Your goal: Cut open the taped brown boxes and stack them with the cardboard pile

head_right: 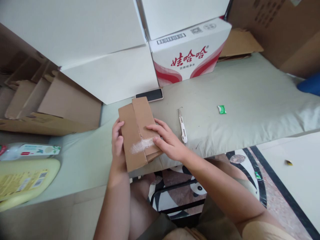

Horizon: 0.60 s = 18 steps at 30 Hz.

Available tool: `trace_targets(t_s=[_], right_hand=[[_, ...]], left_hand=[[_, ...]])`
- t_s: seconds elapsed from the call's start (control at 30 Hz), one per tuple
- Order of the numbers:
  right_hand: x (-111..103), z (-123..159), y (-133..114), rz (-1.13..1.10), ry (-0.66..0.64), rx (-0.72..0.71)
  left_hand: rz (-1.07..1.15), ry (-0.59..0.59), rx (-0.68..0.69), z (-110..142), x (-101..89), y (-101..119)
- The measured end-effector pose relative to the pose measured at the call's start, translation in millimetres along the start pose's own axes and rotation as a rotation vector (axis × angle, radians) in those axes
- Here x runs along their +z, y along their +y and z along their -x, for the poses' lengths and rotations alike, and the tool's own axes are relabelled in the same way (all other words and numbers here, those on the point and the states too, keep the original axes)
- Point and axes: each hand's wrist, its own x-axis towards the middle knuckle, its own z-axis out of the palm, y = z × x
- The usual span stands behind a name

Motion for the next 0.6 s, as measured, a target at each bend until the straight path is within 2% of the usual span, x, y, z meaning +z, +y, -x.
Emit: trace_targets(t_s=[0.27, 0.6], right_hand=[[3.4, 1.0, 7.2, -0.027, 0.032, -0.044], [3.2, 0.5, 6.2, -0.010, 0.029, -0.033]], left_hand=[[-0.003, 0.004, 0.006, 0.4, 0.3, -0.5], [-0.018, 0.005, 0.003, 0.5, 0.8, 1.2]])
